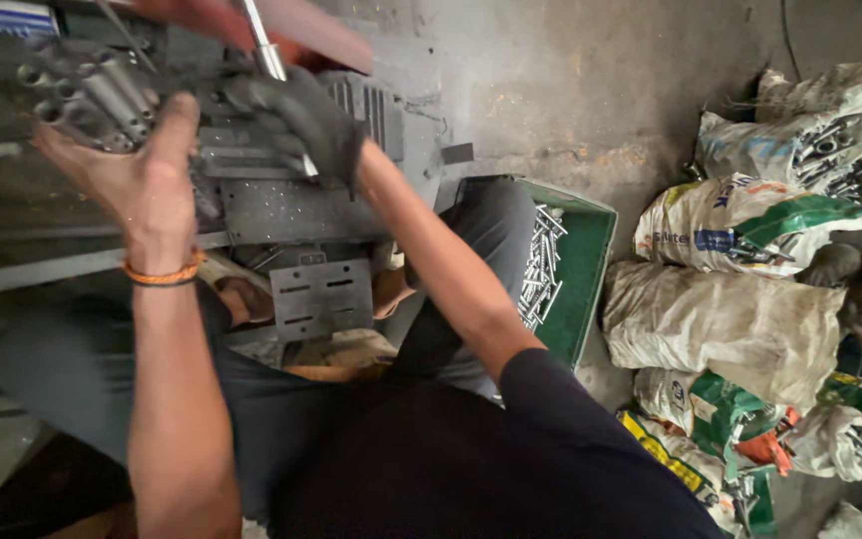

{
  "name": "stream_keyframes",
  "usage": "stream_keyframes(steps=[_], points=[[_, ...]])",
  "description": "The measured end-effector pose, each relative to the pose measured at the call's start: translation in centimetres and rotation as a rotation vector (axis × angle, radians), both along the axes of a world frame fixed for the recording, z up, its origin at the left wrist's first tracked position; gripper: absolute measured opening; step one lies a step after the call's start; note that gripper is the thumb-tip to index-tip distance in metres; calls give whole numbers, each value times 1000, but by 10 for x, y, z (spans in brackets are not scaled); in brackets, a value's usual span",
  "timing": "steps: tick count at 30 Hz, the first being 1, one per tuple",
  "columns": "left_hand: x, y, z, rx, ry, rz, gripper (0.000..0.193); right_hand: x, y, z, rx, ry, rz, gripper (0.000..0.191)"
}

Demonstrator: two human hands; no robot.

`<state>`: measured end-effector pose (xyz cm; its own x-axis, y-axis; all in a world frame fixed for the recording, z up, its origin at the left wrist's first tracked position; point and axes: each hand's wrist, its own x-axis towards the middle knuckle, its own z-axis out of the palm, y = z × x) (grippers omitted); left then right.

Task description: The person sits on the floor and holds cylindrical metal components against a running bench grinder, rotating and repositioning each part to grind its surface. They take additional parts from a wooden box and a green bin of fasteners nearby and continue grinding them one at a time.

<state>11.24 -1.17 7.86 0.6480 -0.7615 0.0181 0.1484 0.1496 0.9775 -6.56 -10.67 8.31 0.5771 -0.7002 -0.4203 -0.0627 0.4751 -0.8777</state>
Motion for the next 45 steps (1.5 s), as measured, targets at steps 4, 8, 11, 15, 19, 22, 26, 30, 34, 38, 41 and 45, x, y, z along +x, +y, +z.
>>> stream_keyframes(steps=[4,8,11,15,19,22,26,30,34,38,41,45], points=[[3,3,3,-103,-793,-110,21,-38,26,11,-93,-38,68,37],[-10,0,15,-302,-1161,-133,24,-69,57,19,-279,268,146,48],[-23,3,22,-359,-1405,-107,21,-92,84,38,-367,210,219,58],[-34,12,25,-387,-1484,-160,16,-107,111,69,-229,246,208,57],[-27,15,32,-437,-1443,-133,22,-130,137,90,-122,269,240,40],[-7,17,43,-478,-1429,-37,52,-151,164,97,-397,191,222,34],[6,29,49,-411,-1107,19,36,-181,199,99,-730,282,130,35],[-11,35,35,-226,317,-330,30,-188,225,89,-252,256,-83,41],[-22,30,24,-229,975,-535,36,-175,237,73,-189,207,-79,42],[-28,28,27,-209,1053,-549,37,-165,238,64,-222,175,-28,40],[-32,31,32,-121,1051,-519,33,-165,234,64,-214,195,-29,39],[-43,29,43,-20,993,-614,25,-158,222,61,-350,171,-20,31]])
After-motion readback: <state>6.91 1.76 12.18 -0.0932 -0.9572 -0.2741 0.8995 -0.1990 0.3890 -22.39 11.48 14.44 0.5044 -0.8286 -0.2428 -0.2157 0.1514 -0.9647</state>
